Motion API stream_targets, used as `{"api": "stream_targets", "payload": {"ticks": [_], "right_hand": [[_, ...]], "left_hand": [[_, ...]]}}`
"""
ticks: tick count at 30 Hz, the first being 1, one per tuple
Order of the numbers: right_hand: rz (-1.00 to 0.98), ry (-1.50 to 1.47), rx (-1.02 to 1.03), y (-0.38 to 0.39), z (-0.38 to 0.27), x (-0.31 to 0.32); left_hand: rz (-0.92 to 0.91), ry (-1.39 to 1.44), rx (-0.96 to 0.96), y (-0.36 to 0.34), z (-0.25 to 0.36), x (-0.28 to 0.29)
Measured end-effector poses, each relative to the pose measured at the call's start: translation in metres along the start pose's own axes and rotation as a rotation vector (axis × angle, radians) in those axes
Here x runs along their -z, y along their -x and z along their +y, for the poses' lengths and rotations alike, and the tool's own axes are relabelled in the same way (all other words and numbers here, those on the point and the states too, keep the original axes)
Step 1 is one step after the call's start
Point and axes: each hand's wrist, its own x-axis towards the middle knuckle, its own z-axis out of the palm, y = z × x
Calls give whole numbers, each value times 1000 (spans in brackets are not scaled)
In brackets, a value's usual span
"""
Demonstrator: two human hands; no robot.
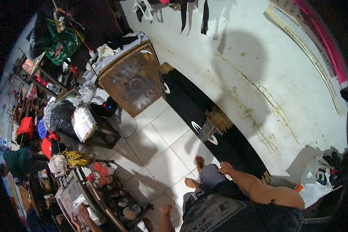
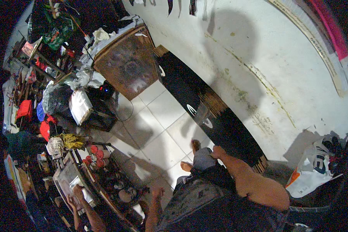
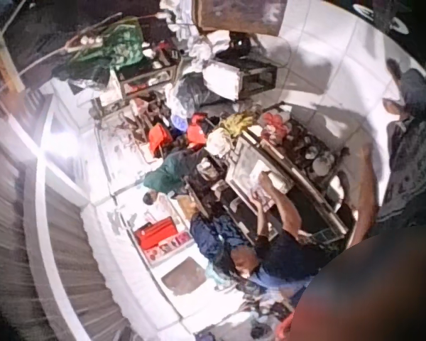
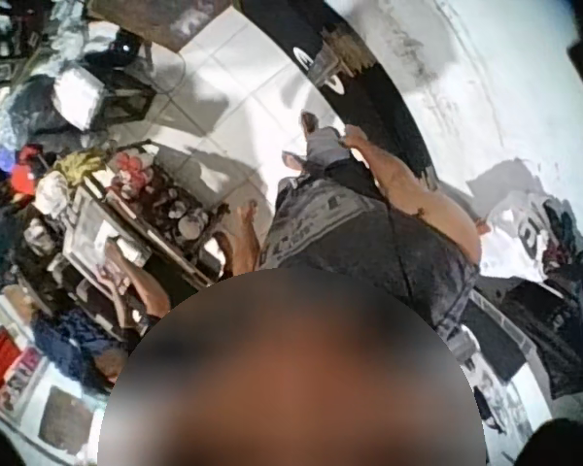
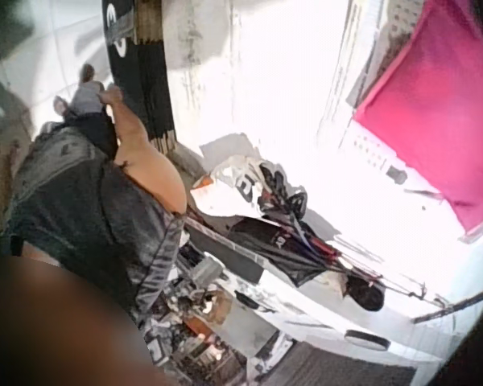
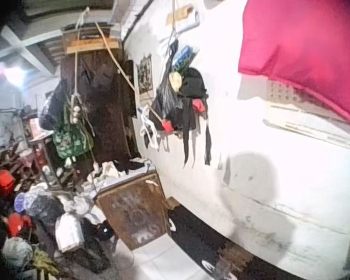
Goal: The person receives printed skateboard decks from a coworker and stacks them on a pile on the floor. The coworker operates a screen printing press to apply a white logo onto black skateboard decks. The camera wearer repeatedly takes the finished decks and places them in a growing stack.
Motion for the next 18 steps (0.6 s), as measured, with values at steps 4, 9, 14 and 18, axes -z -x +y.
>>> {"api": "stream_targets", "payload": {"ticks": [4, 9, 14, 18], "right_hand": [[82, 4, 168, -4, -9, -2], [130, -56, 316, -19, -15, 3], [124, -65, 486, -37, -4, 1], [110, -150, 510, -42, 41, -17]], "left_hand": [[-12, 127, 71, 39, -67, -1], [-18, 56, 139, 67, -75, -35], [-17, 319, -50, 86, -63, -83], [157, 297, -73, 94, -53, -114]]}}
